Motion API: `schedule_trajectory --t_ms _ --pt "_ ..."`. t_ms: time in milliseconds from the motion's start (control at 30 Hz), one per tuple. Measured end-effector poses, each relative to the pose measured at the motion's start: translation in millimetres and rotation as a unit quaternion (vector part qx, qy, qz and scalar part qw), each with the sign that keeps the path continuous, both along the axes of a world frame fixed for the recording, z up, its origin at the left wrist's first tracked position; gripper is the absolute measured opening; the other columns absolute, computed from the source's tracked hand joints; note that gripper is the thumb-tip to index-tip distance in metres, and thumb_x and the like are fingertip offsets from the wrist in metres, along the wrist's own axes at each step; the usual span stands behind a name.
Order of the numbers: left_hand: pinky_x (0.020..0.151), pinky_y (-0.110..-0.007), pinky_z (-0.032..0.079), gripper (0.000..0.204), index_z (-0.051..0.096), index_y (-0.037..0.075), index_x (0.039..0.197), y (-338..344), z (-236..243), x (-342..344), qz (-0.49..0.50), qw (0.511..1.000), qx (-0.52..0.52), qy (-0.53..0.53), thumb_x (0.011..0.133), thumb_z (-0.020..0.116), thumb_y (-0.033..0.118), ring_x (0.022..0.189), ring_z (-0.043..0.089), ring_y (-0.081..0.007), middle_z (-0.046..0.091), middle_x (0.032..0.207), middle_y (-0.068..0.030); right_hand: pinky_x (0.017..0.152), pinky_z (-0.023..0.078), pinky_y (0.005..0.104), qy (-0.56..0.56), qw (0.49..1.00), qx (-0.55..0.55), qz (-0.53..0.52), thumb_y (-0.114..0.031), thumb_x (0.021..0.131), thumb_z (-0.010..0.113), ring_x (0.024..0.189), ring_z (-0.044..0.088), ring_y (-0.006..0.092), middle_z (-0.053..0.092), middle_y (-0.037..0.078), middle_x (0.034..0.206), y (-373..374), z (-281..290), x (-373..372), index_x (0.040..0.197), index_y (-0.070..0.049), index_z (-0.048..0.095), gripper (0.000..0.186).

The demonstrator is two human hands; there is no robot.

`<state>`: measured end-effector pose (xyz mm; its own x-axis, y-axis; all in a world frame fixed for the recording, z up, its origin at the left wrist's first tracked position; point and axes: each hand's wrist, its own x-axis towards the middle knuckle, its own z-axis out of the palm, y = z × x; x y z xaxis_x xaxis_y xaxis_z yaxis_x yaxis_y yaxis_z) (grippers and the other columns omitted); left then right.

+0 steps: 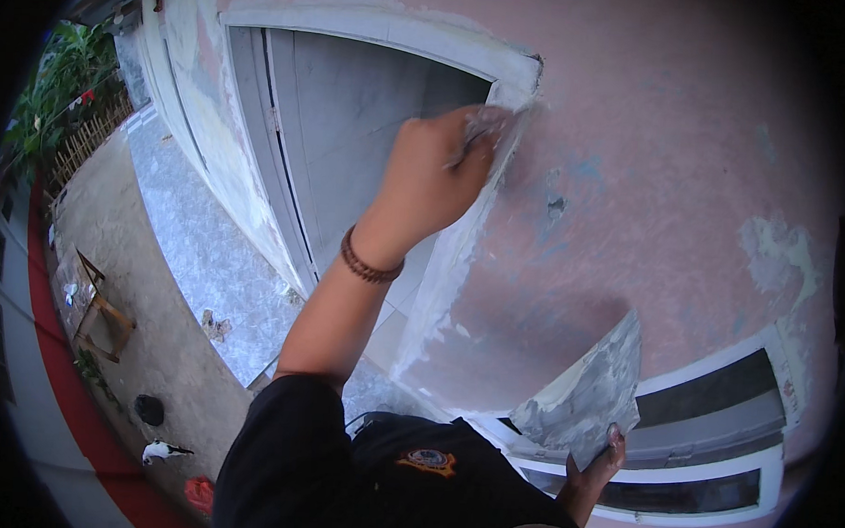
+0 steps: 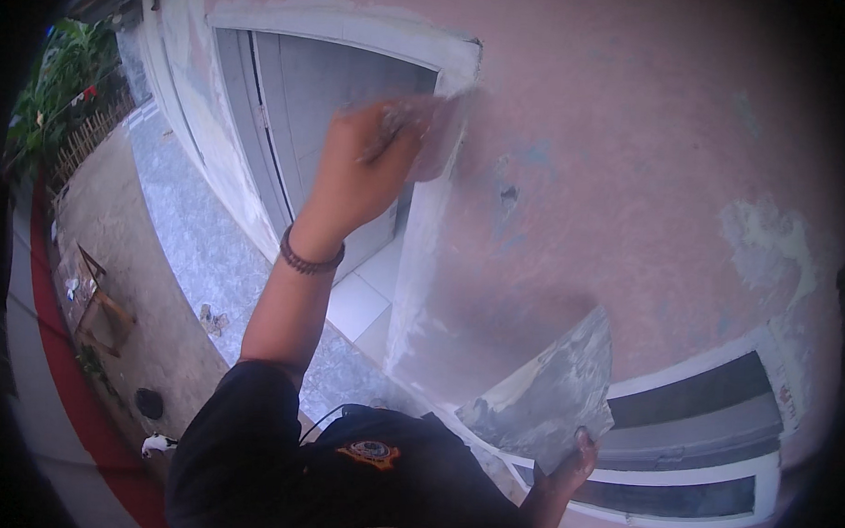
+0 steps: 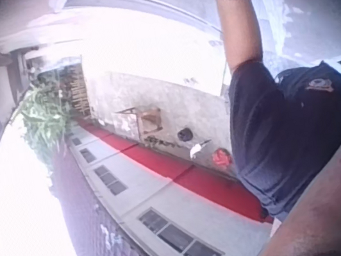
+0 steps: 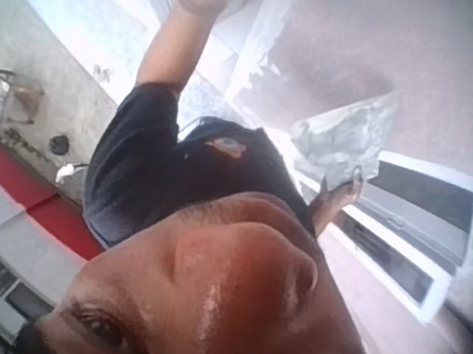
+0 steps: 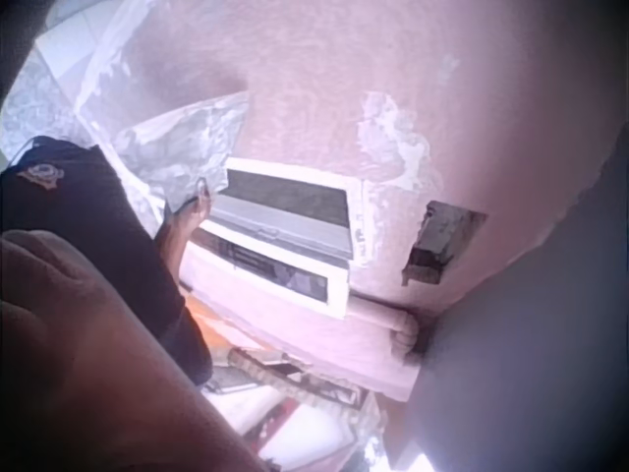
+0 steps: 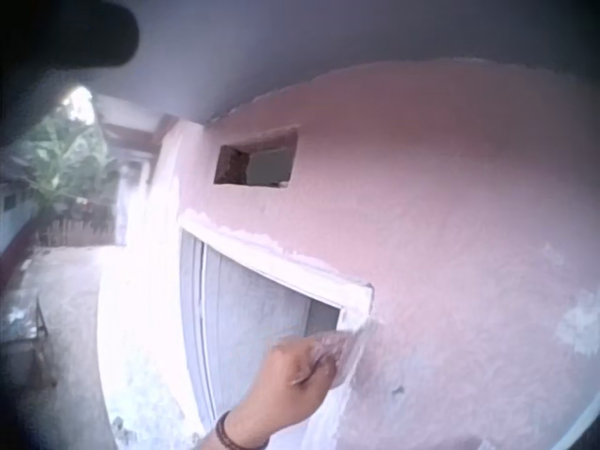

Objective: The person applies plaster to a pink wall around a window frame using a trowel and a smaller scraper. They repeatedly scoop plaster from the trowel and smooth it onto the wall surface, focusing on the area above and beside the window.

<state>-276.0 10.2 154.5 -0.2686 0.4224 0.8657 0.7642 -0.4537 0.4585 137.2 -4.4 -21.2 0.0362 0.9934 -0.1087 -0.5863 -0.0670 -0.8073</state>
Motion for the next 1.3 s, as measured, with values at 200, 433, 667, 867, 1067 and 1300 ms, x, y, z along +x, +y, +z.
schedule_trajectory --t_ms 200,433,667,867,1067,1300 --pt "0.060 -0.037 0.054 0.024 0.070 -0.002 0.107 13.5 1.1 3.1 0.041 0.993 0.100 -0.049 0.085 0.061 0.000 0.064 0.067 -0.0354 0.069 0.084 -0.0218 0.097 0.049 0.0513 0.004 1.000 0.003 0.004 -0.022 0.077 0.066 0.116 0.057 0.0375 0.056 0.018 0.126 -1.0 1.0 -1.0 0.140 0.000 0.045 0.070" --pt "0.057 -0.038 0.052 0.028 0.070 0.000 0.110 2.3 6.9 5.2 0.027 0.997 0.070 0.008 0.083 0.062 0.000 0.063 0.066 -0.0356 0.069 0.081 -0.0205 0.097 0.048 0.0517 -0.025 0.999 -0.016 -0.023 -0.022 0.077 0.066 0.116 0.056 0.0362 0.055 0.017 0.125 -2.5 1.4 -2.2 0.138 -0.002 0.047 0.068" --pt "0.060 -0.036 0.053 0.025 0.069 0.000 0.112 1.0 -6.8 13.2 -0.014 0.987 0.071 0.145 0.089 0.060 -0.001 0.066 0.069 -0.0290 0.071 0.079 -0.0156 0.097 0.047 0.0523 -0.029 0.999 -0.017 -0.027 -0.023 0.078 0.065 0.117 0.055 0.0355 0.055 0.016 0.125 -1.4 -10.0 6.7 0.137 -0.004 0.048 0.064" --pt "0.070 -0.024 0.054 0.022 0.068 -0.002 0.114 -43.1 -37.7 2.6 -0.095 0.984 -0.017 -0.150 0.094 0.059 -0.001 0.079 0.066 -0.0103 0.073 0.092 -0.0075 0.102 0.044 0.0468 -0.133 0.989 0.032 -0.053 -0.019 0.081 0.064 0.118 0.055 0.0335 0.055 0.016 0.129 -0.5 -9.0 9.8 0.136 -0.001 0.050 0.059" --pt "0.069 -0.024 0.053 0.018 0.066 -0.006 0.109 -50.6 -65.1 24.0 -0.189 0.895 -0.208 -0.345 0.093 0.058 -0.001 0.079 0.067 -0.0107 0.071 0.093 -0.0080 0.098 0.047 0.0409 -0.116 0.987 0.104 -0.033 -0.012 0.083 0.069 0.111 0.060 0.0282 0.060 0.015 0.124 5.3 7.8 -5.5 0.135 0.003 0.051 0.057" --pt "0.076 -0.025 0.054 0.020 0.064 -0.004 0.108 -46.6 -111.2 70.9 -0.287 0.796 -0.270 -0.460 0.091 0.056 0.002 0.082 0.067 -0.0131 0.069 0.094 -0.0073 0.094 0.049 0.0349 -0.086 0.977 0.165 -0.102 -0.006 0.083 0.073 0.103 0.063 0.0223 0.063 0.013 0.117 2.2 22.6 -9.5 0.131 0.003 0.053 0.053"
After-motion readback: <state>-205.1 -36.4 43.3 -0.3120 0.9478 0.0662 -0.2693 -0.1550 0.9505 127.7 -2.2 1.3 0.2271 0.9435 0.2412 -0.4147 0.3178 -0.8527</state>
